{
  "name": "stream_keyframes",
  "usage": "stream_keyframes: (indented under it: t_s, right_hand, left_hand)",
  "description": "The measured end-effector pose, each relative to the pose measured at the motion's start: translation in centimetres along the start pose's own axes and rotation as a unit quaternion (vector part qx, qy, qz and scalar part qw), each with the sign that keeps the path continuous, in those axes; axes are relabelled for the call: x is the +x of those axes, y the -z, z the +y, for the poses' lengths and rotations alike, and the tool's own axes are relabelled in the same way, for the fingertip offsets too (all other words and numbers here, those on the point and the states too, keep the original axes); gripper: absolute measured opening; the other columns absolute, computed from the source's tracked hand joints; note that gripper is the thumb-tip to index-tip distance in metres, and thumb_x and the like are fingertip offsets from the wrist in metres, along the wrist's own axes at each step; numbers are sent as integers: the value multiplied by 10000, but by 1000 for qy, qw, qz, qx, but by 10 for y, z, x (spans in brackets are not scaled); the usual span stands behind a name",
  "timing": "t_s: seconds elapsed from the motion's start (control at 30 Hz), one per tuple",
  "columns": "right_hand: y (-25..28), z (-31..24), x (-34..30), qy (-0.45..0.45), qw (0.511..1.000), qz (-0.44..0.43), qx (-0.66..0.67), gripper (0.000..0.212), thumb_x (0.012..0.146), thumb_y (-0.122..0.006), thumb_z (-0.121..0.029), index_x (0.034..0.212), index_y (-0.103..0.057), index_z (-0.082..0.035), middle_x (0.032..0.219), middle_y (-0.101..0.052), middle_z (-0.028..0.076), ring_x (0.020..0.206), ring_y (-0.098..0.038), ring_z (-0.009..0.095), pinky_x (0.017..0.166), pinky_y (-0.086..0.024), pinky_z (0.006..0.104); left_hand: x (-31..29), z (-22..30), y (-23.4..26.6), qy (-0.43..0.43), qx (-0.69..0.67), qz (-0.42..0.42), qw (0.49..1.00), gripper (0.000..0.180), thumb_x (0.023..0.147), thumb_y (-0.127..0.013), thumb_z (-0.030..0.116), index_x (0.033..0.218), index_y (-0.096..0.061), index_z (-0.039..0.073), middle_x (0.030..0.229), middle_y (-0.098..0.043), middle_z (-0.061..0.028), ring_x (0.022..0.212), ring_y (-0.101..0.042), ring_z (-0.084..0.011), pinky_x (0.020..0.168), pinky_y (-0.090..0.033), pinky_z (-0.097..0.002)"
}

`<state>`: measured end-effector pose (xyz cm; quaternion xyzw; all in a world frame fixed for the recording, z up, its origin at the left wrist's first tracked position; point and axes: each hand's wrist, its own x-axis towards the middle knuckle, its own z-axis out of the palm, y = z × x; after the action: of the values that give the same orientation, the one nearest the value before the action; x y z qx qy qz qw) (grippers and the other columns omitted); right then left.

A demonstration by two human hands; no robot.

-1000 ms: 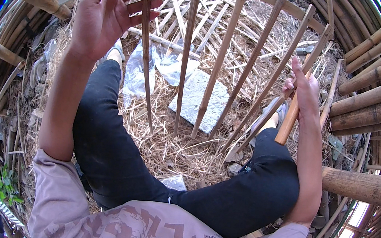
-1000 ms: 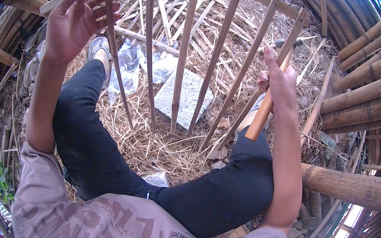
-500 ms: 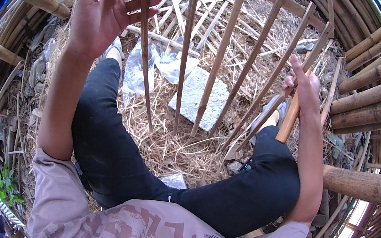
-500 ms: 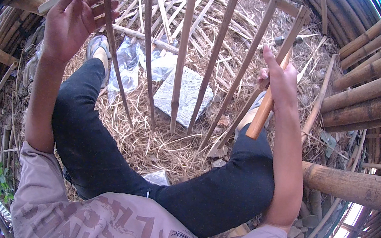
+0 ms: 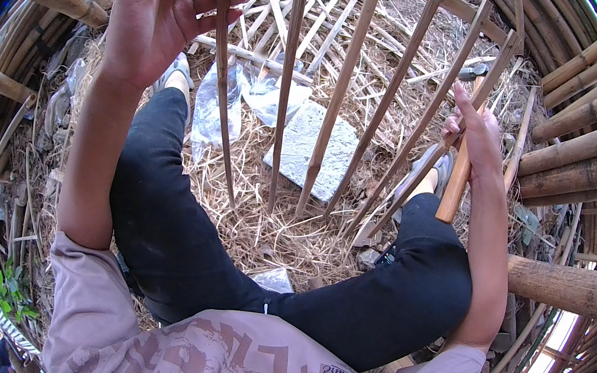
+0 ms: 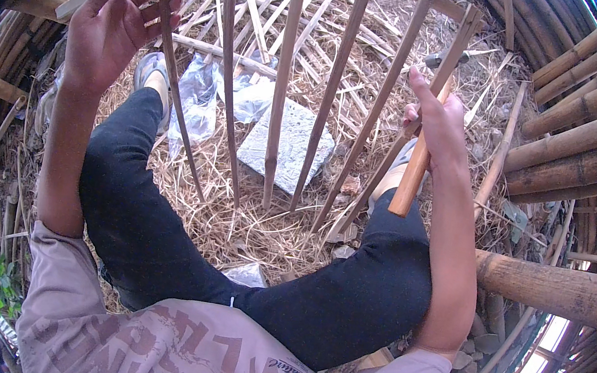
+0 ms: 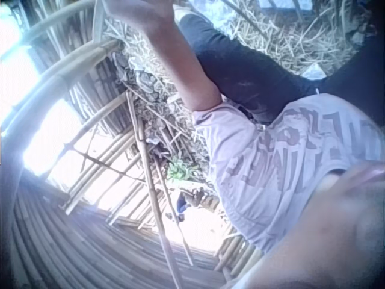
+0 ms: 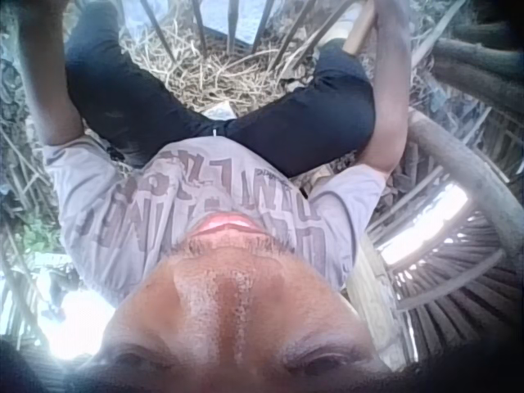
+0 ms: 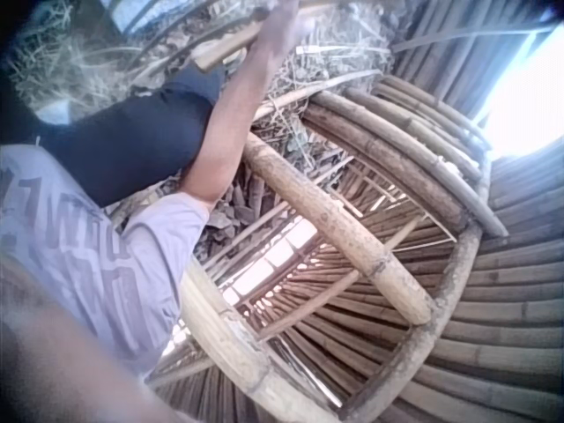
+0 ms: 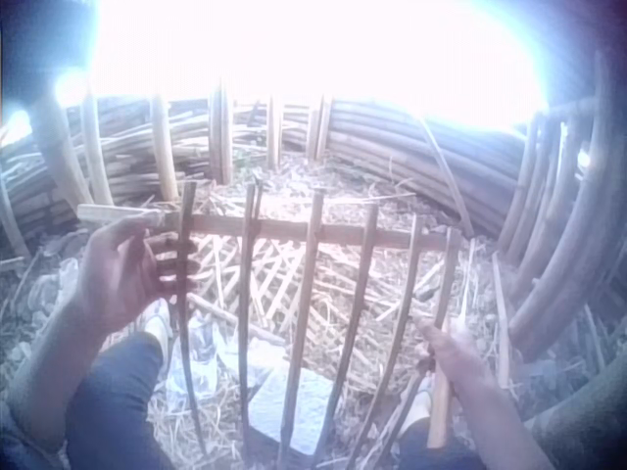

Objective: The person hammers nails through thin bamboo slats into a larger frame by hand while sitting in a bamboo structure.

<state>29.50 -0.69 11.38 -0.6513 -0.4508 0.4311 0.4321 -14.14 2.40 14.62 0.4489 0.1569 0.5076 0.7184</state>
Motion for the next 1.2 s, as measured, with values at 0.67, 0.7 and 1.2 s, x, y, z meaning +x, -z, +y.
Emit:
stream_keyframes:
  t_s: [0.67,0.7,1.2]
  right_hand:
    - [7,8,7,-20,999,-22,17,506,890,-749,-419,1091,-541,-3,798,-507,8,589,-555,75,579,-529,271]
    - [7,9,7,-18,999,-21,19,500,889,-751,-417,1082,-538,-8,795,-502,6,589,-556,76,580,-529,271]
    - [10,9,3,-23,999,-26,35,495,891,-748,-409,1079,-521,-11,816,-519,17,593,-563,67,569,-522,249]
  left_hand:
    - [-2,1,12,-42,22,-53,997,365,1078,-368,178,1349,-490,-34,1309,-542,-317,1174,-598,-449,1016,-506,-578]
    - [-3,0,14,-46,25,-60,997,352,1079,-371,173,1349,-496,-15,1317,-535,-321,1185,-590,-464,1018,-503,-593]
    - [2,1,7,-10,40,-13,999,426,1071,-365,240,1339,-479,-70,1285,-576,-281,1154,-629,-393,1048,-502,-522]
